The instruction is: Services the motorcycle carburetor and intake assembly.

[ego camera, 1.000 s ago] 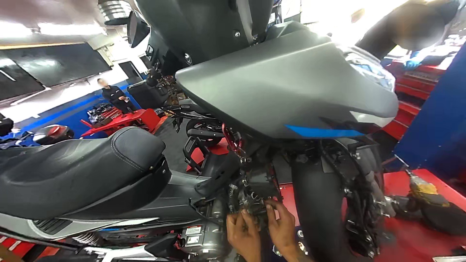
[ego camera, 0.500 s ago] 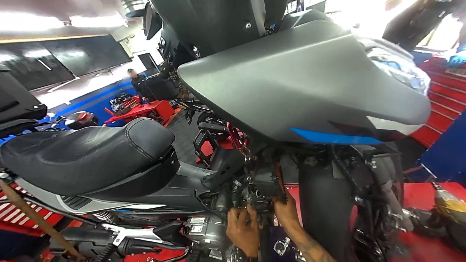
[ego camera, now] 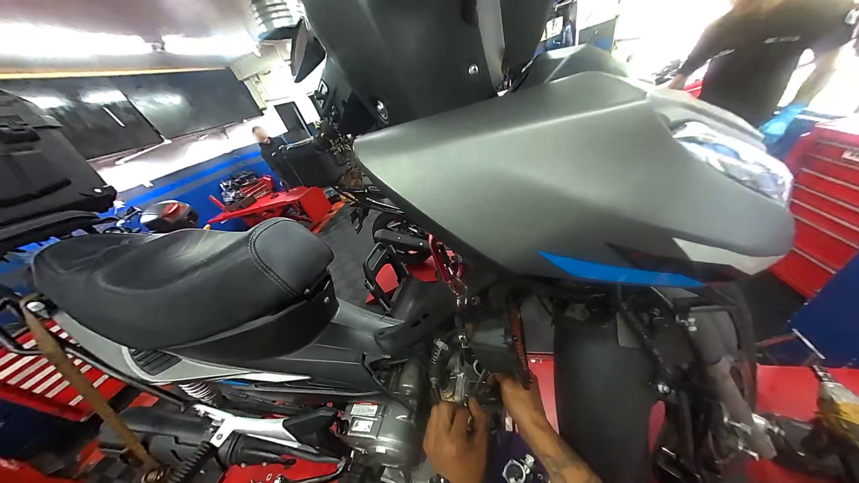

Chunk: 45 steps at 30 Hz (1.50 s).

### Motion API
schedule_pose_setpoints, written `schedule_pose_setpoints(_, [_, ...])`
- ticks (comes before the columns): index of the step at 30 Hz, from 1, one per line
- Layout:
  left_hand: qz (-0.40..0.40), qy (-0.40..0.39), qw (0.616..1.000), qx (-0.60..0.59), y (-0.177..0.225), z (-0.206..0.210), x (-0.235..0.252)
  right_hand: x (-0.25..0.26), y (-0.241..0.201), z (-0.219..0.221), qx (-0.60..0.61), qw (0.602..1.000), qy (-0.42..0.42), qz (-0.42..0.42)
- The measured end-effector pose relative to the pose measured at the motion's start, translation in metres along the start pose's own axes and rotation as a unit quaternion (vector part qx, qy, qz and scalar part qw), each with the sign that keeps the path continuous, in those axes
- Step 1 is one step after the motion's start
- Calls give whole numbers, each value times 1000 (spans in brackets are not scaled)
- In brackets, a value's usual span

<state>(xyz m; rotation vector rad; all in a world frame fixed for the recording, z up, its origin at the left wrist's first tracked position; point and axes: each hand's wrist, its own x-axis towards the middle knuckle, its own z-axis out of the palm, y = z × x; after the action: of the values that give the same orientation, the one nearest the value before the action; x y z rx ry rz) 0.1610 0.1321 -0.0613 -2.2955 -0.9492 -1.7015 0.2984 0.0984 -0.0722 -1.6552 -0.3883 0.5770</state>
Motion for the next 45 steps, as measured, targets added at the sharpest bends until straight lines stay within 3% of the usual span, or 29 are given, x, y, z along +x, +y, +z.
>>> schedule_pose_setpoints(18, [37, -28, 999, 21, -12, -3, 27, -1, -7, 3, 96, 995, -7, 26])
schedule_pose_setpoints(26, [14, -37, 999, 12, -13, -11, 12, 2, -3, -1, -22, 1000, -16, 13])
schedule_pose_setpoints(36, [3, -62, 998, 15, -20, -11, 22, 6, -1, 0, -52, 997, 40, -51])
schedule_pose_setpoints(40, [6, -63, 998, 13, -18, -10, 25, 10, 1, 1, -11, 998, 46, -52])
schedule_pose_setpoints(45, [6, -62, 998, 0, -19, -9, 28, 8, -6, 7, 143, 989, 25, 38])
